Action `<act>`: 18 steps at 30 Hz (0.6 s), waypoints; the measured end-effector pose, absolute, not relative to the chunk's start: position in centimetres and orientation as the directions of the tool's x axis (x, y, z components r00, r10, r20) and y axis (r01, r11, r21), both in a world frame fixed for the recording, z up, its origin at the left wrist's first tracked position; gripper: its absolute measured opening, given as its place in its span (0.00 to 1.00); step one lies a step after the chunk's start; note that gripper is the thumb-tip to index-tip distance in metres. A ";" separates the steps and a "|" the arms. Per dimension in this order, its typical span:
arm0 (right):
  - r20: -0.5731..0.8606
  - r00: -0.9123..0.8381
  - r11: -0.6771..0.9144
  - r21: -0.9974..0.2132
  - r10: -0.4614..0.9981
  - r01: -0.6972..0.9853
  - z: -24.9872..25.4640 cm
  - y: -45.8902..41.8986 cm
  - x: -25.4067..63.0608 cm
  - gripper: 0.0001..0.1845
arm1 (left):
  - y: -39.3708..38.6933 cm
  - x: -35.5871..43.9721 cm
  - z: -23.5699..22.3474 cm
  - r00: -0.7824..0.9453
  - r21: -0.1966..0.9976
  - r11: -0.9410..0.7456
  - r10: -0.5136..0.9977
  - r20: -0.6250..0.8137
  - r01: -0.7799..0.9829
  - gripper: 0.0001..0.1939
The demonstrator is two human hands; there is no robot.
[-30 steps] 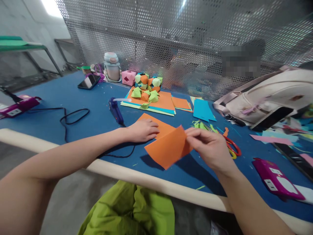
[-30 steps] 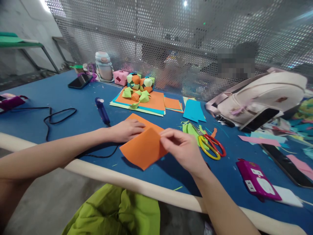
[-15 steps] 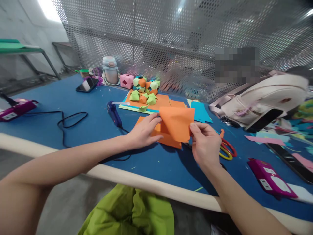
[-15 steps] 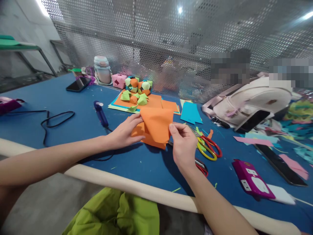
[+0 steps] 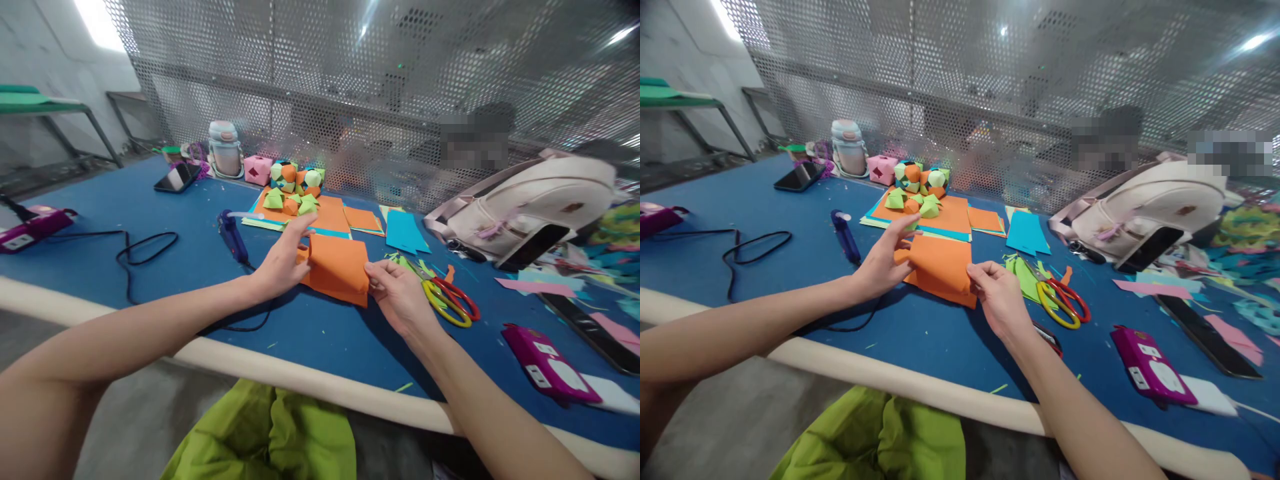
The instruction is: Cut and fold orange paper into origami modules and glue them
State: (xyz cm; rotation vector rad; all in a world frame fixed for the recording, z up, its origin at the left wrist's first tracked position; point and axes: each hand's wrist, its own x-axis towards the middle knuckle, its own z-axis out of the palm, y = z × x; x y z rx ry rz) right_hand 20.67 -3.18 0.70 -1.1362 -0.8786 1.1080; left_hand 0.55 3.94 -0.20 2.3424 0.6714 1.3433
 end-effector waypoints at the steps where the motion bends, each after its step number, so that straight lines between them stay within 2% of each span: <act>1: -0.020 0.228 0.030 -0.977 0.974 -0.211 0.7 -3.2 20.7 0.16 | 4.1 0.4 -0.1 0.459 0.489 -0.840 0.540 0.705 0.237 0.29; 4: -0.061 0.195 -0.022 -0.980 0.979 -0.198 0.7 -3.2 20.6 0.16 | 4.2 0.1 0.1 0.577 0.386 -0.890 0.453 0.680 0.243 0.16; 6: -0.064 0.185 -0.030 -0.983 0.981 -0.179 0.8 -3.3 20.6 0.16 | 4.2 0.0 0.2 0.599 0.408 -0.885 0.456 0.659 0.224 0.11; 9: -0.008 0.165 0.012 -0.993 0.986 -0.120 0.9 -3.6 20.3 0.17 | 4.0 0.2 0.3 0.514 0.538 -0.801 0.588 0.624 0.262 0.11; 13: 0.001 0.077 0.007 -0.997 0.997 -0.075 0.6 -3.6 20.1 0.25 | 4.2 0.6 0.3 0.376 0.722 -0.613 0.782 0.497 0.322 0.09; 15: 0.002 0.066 0.006 -0.998 0.998 -0.062 0.2 -3.2 20.3 0.27 | 4.6 0.8 0.2 0.304 0.843 -0.464 0.873 0.382 0.271 0.09; 18: 0.054 0.126 0.052 -0.998 0.991 0.017 -0.6 -2.4 21.0 0.24 | 5.3 1.1 0.0 0.227 0.972 -0.222 0.953 0.201 0.073 0.08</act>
